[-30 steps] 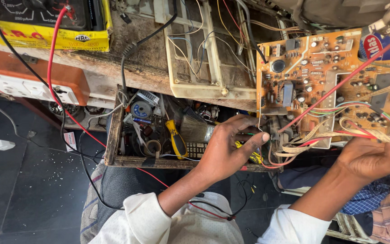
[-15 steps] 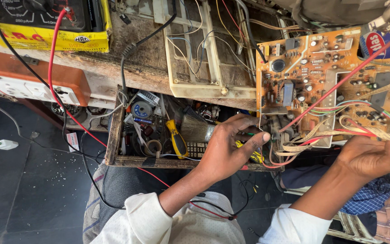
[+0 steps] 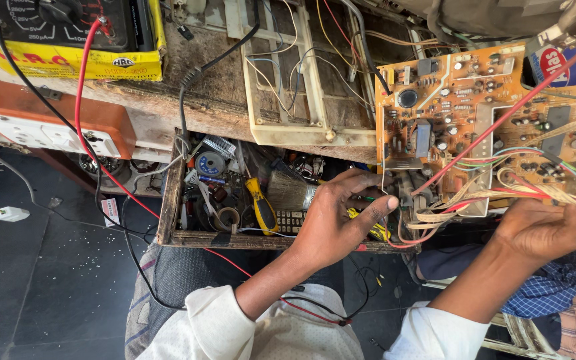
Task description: The person works on a green circuit board, using a screwdriver to adjust components and a multimeter to test connections. They handle wires and other electronic parts while seated at a cluttered workbench.
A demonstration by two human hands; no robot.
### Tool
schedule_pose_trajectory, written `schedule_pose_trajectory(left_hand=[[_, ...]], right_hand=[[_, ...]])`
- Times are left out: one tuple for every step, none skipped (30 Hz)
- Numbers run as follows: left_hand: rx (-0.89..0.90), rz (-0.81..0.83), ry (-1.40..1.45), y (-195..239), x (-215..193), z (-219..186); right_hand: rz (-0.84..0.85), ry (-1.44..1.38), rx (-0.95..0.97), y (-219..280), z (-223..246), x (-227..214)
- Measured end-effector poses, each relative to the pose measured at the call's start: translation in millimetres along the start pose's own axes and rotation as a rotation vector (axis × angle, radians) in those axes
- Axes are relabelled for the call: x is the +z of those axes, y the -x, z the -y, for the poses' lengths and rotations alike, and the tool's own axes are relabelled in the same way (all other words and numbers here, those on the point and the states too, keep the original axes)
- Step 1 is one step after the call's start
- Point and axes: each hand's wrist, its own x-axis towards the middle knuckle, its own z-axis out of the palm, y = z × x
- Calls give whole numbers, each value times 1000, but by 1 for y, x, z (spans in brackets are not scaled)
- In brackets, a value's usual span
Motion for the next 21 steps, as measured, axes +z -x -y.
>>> schedule_pose_trajectory(left_hand=[[-1, -1, 0, 0, 0, 0], [4, -3, -1, 0, 0, -1], [10, -4, -1, 1, 0, -1], [16, -6, -2, 1, 0, -1], [28, -7, -20, 1, -1, -2], [39, -8, -38, 1, -1, -2], [51, -9, -56, 1, -1, -2], [53, -11, -70, 1, -2, -2], [55, -14, -83, 1, -2, -3], [57, -16, -97, 2, -2, -3], [53, -15, -100, 2, -2, -3], [52, -15, -104, 2, -2, -3], [50, -15, -109, 3, -2, -4], [55, -16, -103, 3, -2, -4], [59, -18, -97, 3, -2, -5], [65, -19, -92, 3, -1, -6], [73, -24, -115, 3, -2, -8], [79, -28, -137, 4, -1, -9], [85, -31, -159, 4, -1, -10], [81, -31, -145, 4, -1, -12], [76, -30, -132, 5, 0, -13]], right_hand=[[-4, -12, 6, 0, 0, 0], [-7, -19, 12, 1, -1, 0], [-10, -25, 17, 1, -1, 0], [-12, -26, 22, 1, -1, 0], [-17, -27, 17, 1, -2, -1], [-21, -28, 13, 1, -3, -1], [-28, -28, -1, 1, -4, -2], [-30, -39, 2, 1, -6, -2], [-32, -49, 5, 1, -8, -3], [-31, -70, 22, 1, -9, -4], [-31, -77, 22, 1, -10, -6], [-30, -87, 20, 1, -12, -7], [-30, -84, 0, 1, -14, -7], [-34, -89, -6, 1, -15, -8], [-38, -93, -13, 1, -16, -8], [-44, -107, -5, 1, -16, -8], [-42, -117, 1, 0, -17, -7], [-41, -126, 8, 1, -17, -6], [-33, -130, 14, 1, -16, -5], [-26, -136, 17, 1, -16, -4], [-19, -143, 20, 2, -15, -2]])
